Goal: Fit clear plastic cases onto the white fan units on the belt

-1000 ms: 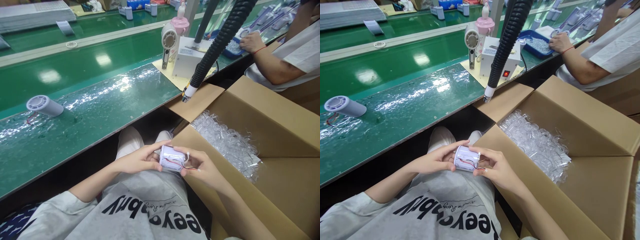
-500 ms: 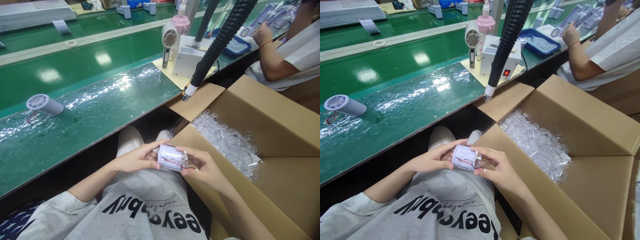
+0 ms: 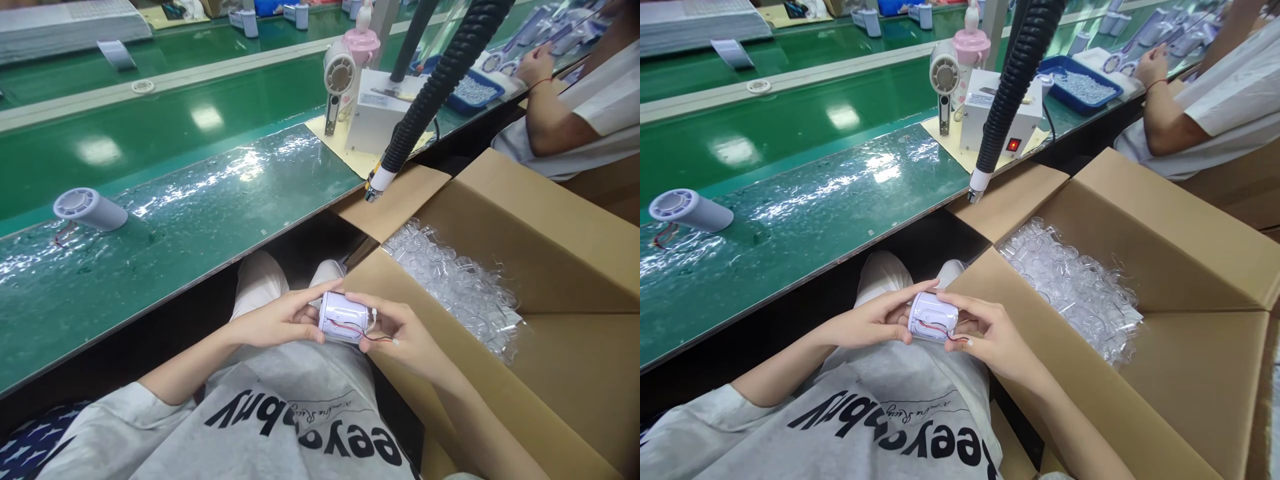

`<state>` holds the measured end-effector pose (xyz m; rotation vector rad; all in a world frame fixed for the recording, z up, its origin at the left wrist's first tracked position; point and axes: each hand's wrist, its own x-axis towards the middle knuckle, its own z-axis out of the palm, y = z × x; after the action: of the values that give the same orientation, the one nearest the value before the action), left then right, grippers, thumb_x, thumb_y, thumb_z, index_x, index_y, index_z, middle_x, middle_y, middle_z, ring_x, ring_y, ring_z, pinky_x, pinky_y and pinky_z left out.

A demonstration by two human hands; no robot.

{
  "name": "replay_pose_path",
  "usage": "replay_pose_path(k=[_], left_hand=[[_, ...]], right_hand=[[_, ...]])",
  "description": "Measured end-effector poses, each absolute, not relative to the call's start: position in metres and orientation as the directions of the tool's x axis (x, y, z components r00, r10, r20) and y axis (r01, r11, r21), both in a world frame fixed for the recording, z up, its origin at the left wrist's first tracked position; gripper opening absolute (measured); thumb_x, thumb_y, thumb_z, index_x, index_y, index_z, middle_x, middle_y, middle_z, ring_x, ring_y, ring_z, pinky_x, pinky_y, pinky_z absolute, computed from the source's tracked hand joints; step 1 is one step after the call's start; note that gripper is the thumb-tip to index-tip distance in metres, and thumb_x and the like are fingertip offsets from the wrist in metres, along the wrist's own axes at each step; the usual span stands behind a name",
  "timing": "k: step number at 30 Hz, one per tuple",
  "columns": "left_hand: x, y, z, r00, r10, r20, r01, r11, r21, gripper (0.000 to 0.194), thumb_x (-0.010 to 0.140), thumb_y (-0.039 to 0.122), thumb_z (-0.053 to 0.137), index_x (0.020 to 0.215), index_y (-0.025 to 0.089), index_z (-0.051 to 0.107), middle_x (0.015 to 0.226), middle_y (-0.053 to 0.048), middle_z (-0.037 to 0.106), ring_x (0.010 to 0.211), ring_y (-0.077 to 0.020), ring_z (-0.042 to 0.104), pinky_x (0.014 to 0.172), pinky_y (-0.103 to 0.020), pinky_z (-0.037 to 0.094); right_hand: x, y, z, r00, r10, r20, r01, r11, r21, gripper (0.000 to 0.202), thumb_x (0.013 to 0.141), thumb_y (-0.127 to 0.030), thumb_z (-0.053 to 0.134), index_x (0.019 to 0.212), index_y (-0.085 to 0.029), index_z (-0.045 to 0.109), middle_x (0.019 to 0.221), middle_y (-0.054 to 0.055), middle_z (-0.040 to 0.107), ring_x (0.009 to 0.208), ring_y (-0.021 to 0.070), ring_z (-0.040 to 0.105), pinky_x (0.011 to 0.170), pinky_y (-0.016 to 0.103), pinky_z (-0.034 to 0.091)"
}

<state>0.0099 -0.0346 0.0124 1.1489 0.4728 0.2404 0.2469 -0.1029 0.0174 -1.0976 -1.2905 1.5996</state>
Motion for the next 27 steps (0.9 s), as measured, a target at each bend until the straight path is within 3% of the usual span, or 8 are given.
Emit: replay_pose_path(k=[4,7,12,16,19,22,24,27], left_hand=[[0.011,-0.037,0.006,0.881,0.421,-0.216,0.082,0.314,0.946,0.084,0.085,0.024,0.07,0.152,0.039,0.023,0.136,-0.009,0.054,0.091,-0.0133,0.063,0.08,-0.027,0.053],[0.012,-0.04,0.004,0.878,0.45,-0.161,0.051,0.248,0.968,0.081,0.086,0.024,0.067,0.152,0.04,0.023,0.143,-0.009,0.048,0.108,-0.0193,0.062,0.089,-0.033,0.054],[0.015,-0.042,0.01,0.81,0.586,0.031,0.0,-0.053,0.999,0.081,0.085,0.014,0.066,0.15,0.043,0.026,0.156,-0.006,0.033,0.137,-0.0265,0.044,0.109,-0.042,0.045],[0.017,-0.043,0.011,0.773,0.613,0.164,-0.028,-0.225,0.974,0.087,0.083,0.004,0.06,0.151,0.043,0.021,0.155,-0.006,0.035,0.142,-0.0258,0.037,0.114,-0.043,0.039],[0.016,-0.042,0.011,0.777,0.625,0.073,0.004,-0.12,0.993,0.095,0.077,0.015,0.075,0.151,0.042,0.021,0.157,-0.008,0.03,0.14,-0.0298,0.038,0.112,-0.045,0.04],[0.016,-0.041,0.013,0.8,0.594,-0.085,0.03,0.102,0.994,0.08,0.08,0.03,0.074,0.147,0.036,0.032,0.146,-0.011,0.043,0.124,-0.029,0.054,0.1,-0.042,0.05],[0.018,-0.042,0.014,0.79,0.602,-0.116,-0.013,0.206,0.978,0.062,0.087,0.031,0.067,0.142,0.033,0.039,0.135,-0.01,0.052,0.112,-0.0243,0.061,0.092,-0.038,0.054],[0.023,-0.044,0.015,0.732,0.68,-0.044,-0.097,0.168,0.981,0.058,0.084,0.023,0.07,0.135,0.034,0.045,0.134,-0.007,0.052,0.112,-0.0204,0.061,0.093,-0.032,0.053]], right_hand=[[0.247,-0.105,0.014,-0.349,0.917,-0.193,-0.089,-0.237,-0.967,0.053,0.074,-0.027,0.085,0.123,-0.034,0.068,0.114,0.002,0.072,0.079,0.0182,0.071,0.075,0.03,0.061],[0.247,-0.106,0.013,-0.372,0.907,-0.198,-0.097,-0.25,-0.963,0.047,0.08,-0.025,0.079,0.124,-0.035,0.066,0.127,0.004,0.064,0.069,0.014,0.07,0.068,0.029,0.061],[0.246,-0.107,0.013,-0.262,0.952,-0.157,-0.146,-0.2,-0.969,0.07,0.081,-0.031,0.079,0.142,-0.036,0.045,0.143,0.009,0.049,0.107,0.0246,0.065,0.079,0.033,0.061],[0.246,-0.104,0.019,-0.266,0.959,-0.097,-0.176,-0.148,-0.973,0.054,0.08,-0.034,0.08,0.128,-0.031,0.058,0.134,0.007,0.057,0.119,0.0272,0.058,0.092,0.036,0.057],[0.246,-0.105,0.024,-0.215,0.974,-0.067,-0.119,-0.095,-0.988,0.052,0.077,-0.028,0.083,0.124,-0.033,0.062,0.127,0.004,0.062,0.115,0.0257,0.062,0.094,0.037,0.056],[0.245,-0.108,0.026,-0.147,0.989,0.023,0.01,0.025,-1.0,0.055,0.074,-0.023,0.085,0.123,-0.034,0.063,0.128,0.004,0.061,0.119,0.026,0.058,0.098,0.038,0.054],[0.244,-0.108,0.026,-0.139,0.987,0.087,0.065,0.096,-0.993,0.053,0.075,-0.023,0.085,0.123,-0.034,0.064,0.131,0.004,0.058,0.124,0.0264,0.054,0.1,0.038,0.053],[0.243,-0.105,0.025,-0.128,0.99,0.056,0.039,0.061,-0.997,0.061,0.078,-0.032,0.083,0.132,-0.033,0.055,0.139,0.007,0.05,0.127,0.0276,0.051,0.101,0.04,0.053]])
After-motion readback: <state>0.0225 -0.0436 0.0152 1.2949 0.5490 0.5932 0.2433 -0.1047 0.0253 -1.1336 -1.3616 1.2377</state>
